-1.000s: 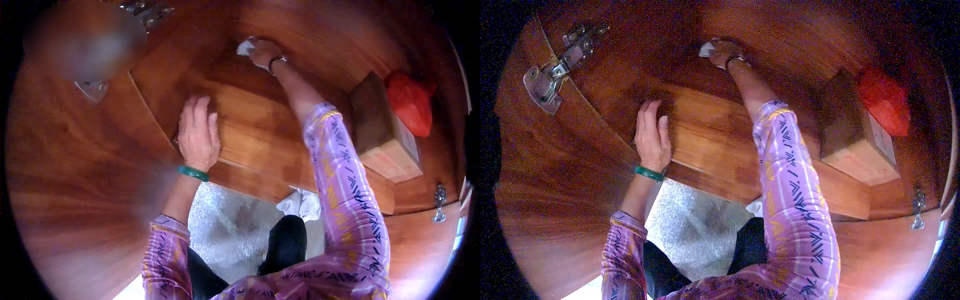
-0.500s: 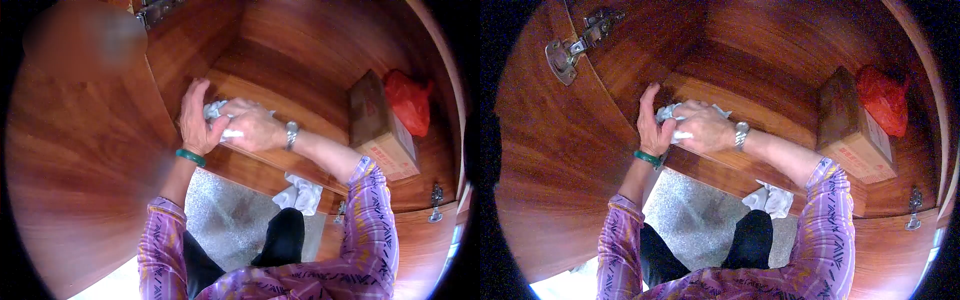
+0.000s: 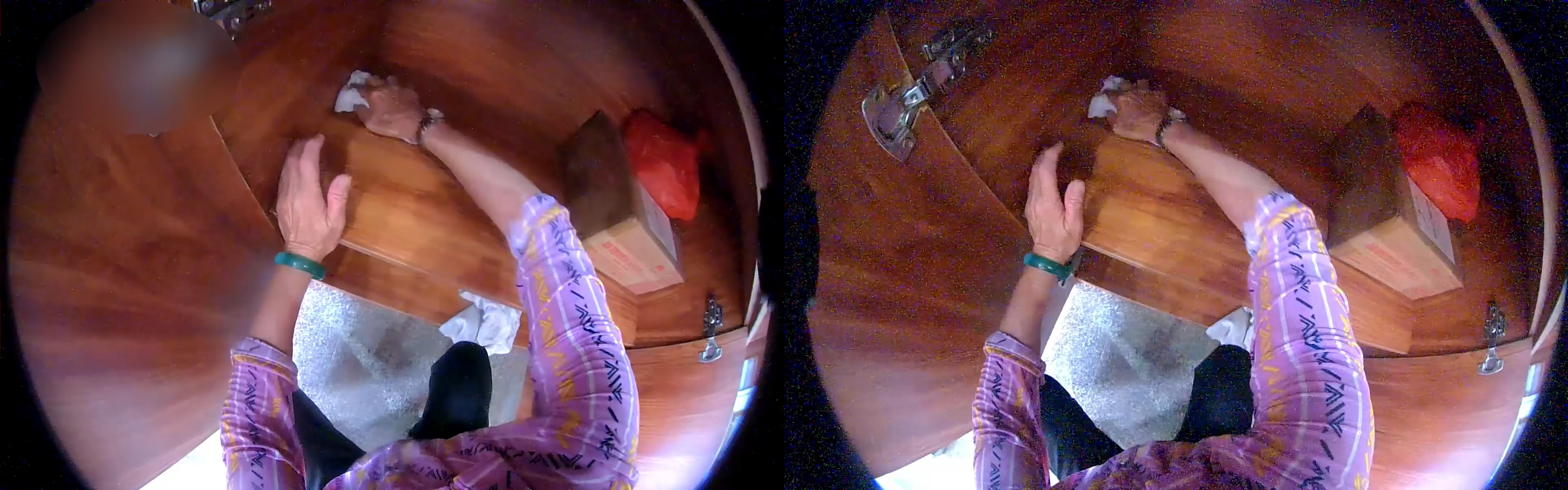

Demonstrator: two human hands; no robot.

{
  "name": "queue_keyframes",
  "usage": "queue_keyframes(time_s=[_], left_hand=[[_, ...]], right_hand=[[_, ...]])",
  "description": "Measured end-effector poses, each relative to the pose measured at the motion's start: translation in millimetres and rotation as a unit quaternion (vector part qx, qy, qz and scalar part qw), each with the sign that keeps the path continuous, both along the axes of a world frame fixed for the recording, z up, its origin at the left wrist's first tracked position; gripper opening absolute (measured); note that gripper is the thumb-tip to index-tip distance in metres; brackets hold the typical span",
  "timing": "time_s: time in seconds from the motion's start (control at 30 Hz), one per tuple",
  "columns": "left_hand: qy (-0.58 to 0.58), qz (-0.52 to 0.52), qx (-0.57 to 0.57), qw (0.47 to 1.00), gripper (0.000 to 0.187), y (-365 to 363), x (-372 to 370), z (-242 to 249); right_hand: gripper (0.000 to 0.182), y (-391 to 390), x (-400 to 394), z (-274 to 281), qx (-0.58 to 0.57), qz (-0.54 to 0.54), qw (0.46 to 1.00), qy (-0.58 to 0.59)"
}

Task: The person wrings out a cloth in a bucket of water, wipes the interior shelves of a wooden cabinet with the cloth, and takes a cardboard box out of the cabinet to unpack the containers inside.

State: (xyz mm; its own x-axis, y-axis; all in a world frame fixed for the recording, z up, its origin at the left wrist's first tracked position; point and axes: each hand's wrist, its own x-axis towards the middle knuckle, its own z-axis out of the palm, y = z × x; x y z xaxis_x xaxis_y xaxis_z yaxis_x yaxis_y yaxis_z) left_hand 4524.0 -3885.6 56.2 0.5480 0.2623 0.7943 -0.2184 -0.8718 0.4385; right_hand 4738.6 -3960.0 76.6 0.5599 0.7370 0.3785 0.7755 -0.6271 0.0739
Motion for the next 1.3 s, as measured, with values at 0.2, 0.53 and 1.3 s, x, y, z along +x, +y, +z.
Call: queue_keyframes(time_s=[0.2, 0.53, 1.3], left_hand=[[0.088, 0.023, -0.018, 0.996, 0.043, -2.2, -0.3, 7.5], [0.063, 0.007, -0.013, 0.998, 0.044, 0.4, -2.5, 6.2], [0.023, -0.114, -0.075, 0.99, 0.055, 6.7, -6.5, -0.4]], right_hand=[[0.038, 19.1, 78.6, 20.3, -0.038, -0.143, 0.983, 0.105], [0.04, -180.4, 93.9, -3.3, -0.077, -0.242, 0.966, 0.043], [0.03, -161.4, 7.0, 28.7, -0.083, -0.21, 0.968, 0.111]])
